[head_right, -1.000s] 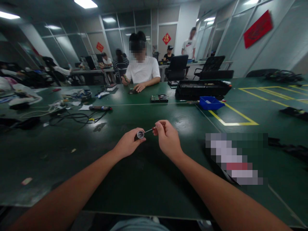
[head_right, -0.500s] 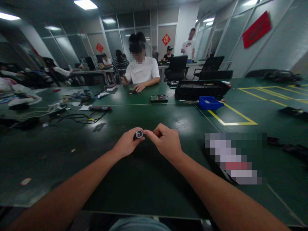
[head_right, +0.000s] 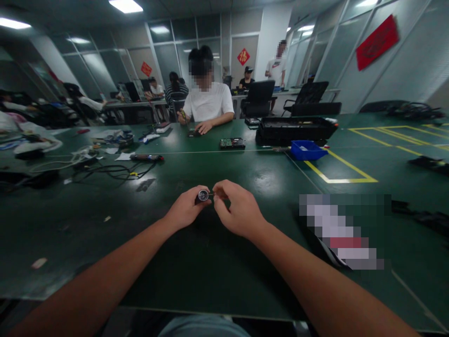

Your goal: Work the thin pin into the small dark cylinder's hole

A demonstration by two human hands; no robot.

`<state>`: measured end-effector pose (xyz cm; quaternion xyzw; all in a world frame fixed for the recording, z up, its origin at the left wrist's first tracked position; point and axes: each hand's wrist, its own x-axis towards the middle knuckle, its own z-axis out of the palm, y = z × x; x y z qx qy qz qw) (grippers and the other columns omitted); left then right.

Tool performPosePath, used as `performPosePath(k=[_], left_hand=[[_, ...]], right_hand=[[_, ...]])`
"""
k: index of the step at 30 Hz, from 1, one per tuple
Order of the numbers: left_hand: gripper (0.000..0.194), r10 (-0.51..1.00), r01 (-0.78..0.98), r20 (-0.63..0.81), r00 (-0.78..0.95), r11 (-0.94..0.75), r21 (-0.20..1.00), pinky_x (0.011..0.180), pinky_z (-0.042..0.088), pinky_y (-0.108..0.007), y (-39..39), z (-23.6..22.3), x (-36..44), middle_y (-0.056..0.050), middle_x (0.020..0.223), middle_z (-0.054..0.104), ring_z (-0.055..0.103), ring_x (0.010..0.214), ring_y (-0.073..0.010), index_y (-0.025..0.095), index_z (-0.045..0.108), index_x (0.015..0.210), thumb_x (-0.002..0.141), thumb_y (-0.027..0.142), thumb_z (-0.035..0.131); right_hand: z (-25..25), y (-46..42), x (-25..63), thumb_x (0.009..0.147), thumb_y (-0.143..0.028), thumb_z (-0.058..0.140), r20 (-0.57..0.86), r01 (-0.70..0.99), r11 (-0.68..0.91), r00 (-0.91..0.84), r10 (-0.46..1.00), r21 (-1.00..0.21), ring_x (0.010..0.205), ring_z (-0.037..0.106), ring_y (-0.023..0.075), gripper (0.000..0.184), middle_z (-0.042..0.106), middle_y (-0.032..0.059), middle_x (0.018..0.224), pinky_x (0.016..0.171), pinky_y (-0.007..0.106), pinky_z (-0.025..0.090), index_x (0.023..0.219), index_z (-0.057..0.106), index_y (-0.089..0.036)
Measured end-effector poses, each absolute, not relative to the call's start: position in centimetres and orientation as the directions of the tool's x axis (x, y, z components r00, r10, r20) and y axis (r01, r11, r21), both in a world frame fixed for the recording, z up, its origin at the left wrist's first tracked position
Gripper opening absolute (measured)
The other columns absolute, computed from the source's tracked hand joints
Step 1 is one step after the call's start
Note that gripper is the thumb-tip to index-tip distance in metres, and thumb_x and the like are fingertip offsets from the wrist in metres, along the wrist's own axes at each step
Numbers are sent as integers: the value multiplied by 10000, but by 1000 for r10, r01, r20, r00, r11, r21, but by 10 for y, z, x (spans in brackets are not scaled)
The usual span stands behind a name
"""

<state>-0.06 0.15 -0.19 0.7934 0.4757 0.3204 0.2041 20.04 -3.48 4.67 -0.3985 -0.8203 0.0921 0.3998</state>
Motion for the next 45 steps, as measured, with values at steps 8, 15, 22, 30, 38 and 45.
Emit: performPosePath(k=[8, 15, 22, 30, 38, 45], left_hand=[[204, 891, 651, 320, 323, -454, 608, 787, 461, -307, 0, 1, 2, -14, 1000, 647, 601, 889, -188, 247, 597, 1085, 898, 327, 619], [226, 874, 713, 284, 393, -485, 507, 826, 473, -319, -4, 8, 1, -15, 1072, 643, 621, 941, -201, 268, 599, 1119, 899, 315, 622], [220, 893, 741, 244, 377, -449, 499, 832, 480, -333, -2, 7, 2, -15, 1041, 649, 625, 931, -206, 268, 601, 1105, 896, 329, 628], [246, 899, 744, 235, 369, -437, 505, 871, 485, -337, -4, 8, 3, -20, 1054, 662, 636, 964, -214, 284, 609, 1133, 897, 352, 627], [335, 897, 755, 216, 386, -442, 484, 891, 488, -358, -2, 2, 3, -27, 1112, 666, 645, 1015, -239, 324, 609, 1218, 887, 374, 636], [376, 904, 801, 132, 407, -422, 423, 815, 496, -353, -1, -3, 5, -28, 1084, 669, 643, 996, -257, 352, 617, 1234, 861, 388, 658]], right_hand=[[40, -31, 198, 940, -305, 552, 526, 414, 535, -147, 838, -736, 817, 656, 184, 184, 682, 53, 904, 734, 323, 492, 1080, 593, -193], [23, -2, 203, 909, -442, 555, 177, -82, 181, 51, 983, -980, 631, 589, 148, 270, 612, 17, 742, 613, 311, 491, 847, 609, -185], [23, -6, 206, 958, -432, 514, 369, 113, 358, 105, 923, -927, 645, 579, 143, 255, 613, 6, 753, 630, 308, 476, 883, 597, -202], [31, -21, 200, 991, -374, 476, 532, 417, 494, -28, 846, -763, 735, 656, 170, 198, 671, 22, 788, 698, 316, 480, 969, 584, -210], [41, -29, 199, 987, -321, 450, 560, 623, 536, -183, 808, -569, 750, 662, 187, 169, 701, 55, 843, 685, 310, 454, 1002, 567, -201], [43, -28, 198, 982, -311, 431, 535, 706, 505, -209, 819, -497, 711, 633, 191, 187, 691, 68, 818, 664, 313, 420, 992, 565, -181]])
